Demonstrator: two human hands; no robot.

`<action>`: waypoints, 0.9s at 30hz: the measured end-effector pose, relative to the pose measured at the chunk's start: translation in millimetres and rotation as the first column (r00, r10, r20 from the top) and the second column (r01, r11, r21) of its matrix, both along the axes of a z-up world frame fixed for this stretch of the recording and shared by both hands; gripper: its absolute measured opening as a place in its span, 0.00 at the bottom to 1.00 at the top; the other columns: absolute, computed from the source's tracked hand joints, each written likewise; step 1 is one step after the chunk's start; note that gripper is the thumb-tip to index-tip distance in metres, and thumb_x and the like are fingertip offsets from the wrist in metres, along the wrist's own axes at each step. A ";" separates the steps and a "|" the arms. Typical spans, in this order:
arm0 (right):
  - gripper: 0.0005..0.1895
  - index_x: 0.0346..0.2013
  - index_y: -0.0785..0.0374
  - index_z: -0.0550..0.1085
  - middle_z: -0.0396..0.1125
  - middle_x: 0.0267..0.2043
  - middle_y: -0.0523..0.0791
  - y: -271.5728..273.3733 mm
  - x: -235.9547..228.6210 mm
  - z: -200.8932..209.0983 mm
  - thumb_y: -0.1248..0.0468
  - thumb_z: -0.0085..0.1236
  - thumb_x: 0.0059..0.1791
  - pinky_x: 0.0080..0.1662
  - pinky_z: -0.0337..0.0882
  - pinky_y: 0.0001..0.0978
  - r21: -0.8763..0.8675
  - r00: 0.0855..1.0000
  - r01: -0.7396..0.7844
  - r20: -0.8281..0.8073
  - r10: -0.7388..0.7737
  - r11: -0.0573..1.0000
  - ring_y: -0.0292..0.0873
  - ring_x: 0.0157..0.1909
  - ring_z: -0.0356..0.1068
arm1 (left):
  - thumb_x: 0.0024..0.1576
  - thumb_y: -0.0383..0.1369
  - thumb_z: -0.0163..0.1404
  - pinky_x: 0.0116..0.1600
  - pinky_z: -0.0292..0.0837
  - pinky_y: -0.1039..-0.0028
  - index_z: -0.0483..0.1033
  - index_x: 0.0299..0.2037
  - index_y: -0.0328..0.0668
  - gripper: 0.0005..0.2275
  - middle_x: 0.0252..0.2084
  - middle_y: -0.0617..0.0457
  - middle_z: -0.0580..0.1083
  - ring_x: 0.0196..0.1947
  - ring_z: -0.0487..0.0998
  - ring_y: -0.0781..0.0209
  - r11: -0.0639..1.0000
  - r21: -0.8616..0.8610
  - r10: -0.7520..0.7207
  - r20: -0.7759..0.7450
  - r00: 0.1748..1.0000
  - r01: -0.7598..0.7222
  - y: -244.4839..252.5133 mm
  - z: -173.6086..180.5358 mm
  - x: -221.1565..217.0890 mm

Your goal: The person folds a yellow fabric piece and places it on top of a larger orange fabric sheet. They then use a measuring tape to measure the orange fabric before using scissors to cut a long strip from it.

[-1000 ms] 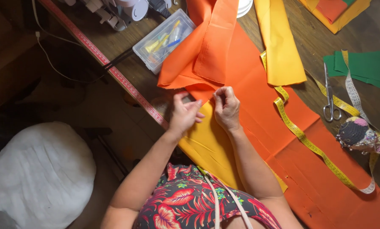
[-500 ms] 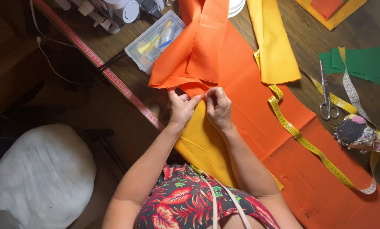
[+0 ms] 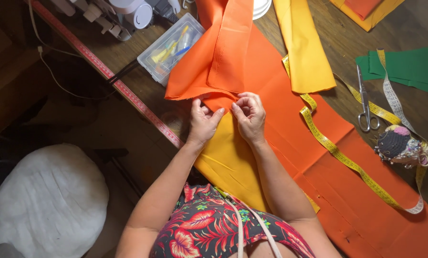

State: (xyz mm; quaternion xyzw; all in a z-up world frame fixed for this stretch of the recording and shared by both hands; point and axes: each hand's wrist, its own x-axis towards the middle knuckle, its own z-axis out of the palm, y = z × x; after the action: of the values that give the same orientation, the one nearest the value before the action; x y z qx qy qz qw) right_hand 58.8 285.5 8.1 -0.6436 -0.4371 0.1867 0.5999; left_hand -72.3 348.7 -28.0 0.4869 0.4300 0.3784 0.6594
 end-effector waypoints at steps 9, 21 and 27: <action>0.06 0.33 0.69 0.74 0.65 0.53 0.53 1.7 -1.4 -5.7 0.69 0.63 0.51 0.41 0.78 0.31 -0.023 0.999 -0.008 0.034 0.009 1.000 0.50 0.52 0.71 | 0.57 0.24 0.59 0.43 0.86 0.65 0.55 0.67 0.50 0.31 0.51 0.39 0.77 0.43 0.83 0.44 1.000 0.019 -0.017 0.016 1.000 0.016 1.4 1.0 -9.5; 0.06 0.32 0.67 0.74 0.65 0.56 0.53 3.9 1.5 -15.9 0.68 0.62 0.52 0.43 0.78 0.31 -0.059 0.997 -0.034 0.064 0.037 0.998 0.52 0.55 0.70 | 0.55 0.17 0.57 0.48 0.85 0.59 0.50 0.72 0.50 0.37 0.52 0.40 0.75 0.47 0.82 0.42 0.999 -0.041 -0.026 0.092 0.995 0.030 11.3 -35.1 -8.4; 0.05 0.33 0.63 0.75 0.67 0.52 0.50 4.1 1.5 -12.6 0.67 0.61 0.53 0.44 0.77 0.36 -0.045 0.984 -0.045 0.169 0.052 0.998 0.53 0.54 0.71 | 0.55 0.17 0.57 0.49 0.85 0.58 0.51 0.72 0.47 0.37 0.53 0.38 0.75 0.48 0.82 0.40 0.997 -0.054 -0.045 0.084 0.995 0.049 12.7 -40.6 -6.4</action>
State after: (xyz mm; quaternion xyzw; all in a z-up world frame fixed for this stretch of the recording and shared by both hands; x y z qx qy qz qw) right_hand 60.3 289.5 -4.5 -0.6584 -0.4985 0.1544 0.5424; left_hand -78.6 361.5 -68.6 0.4623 0.4010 0.3705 0.6987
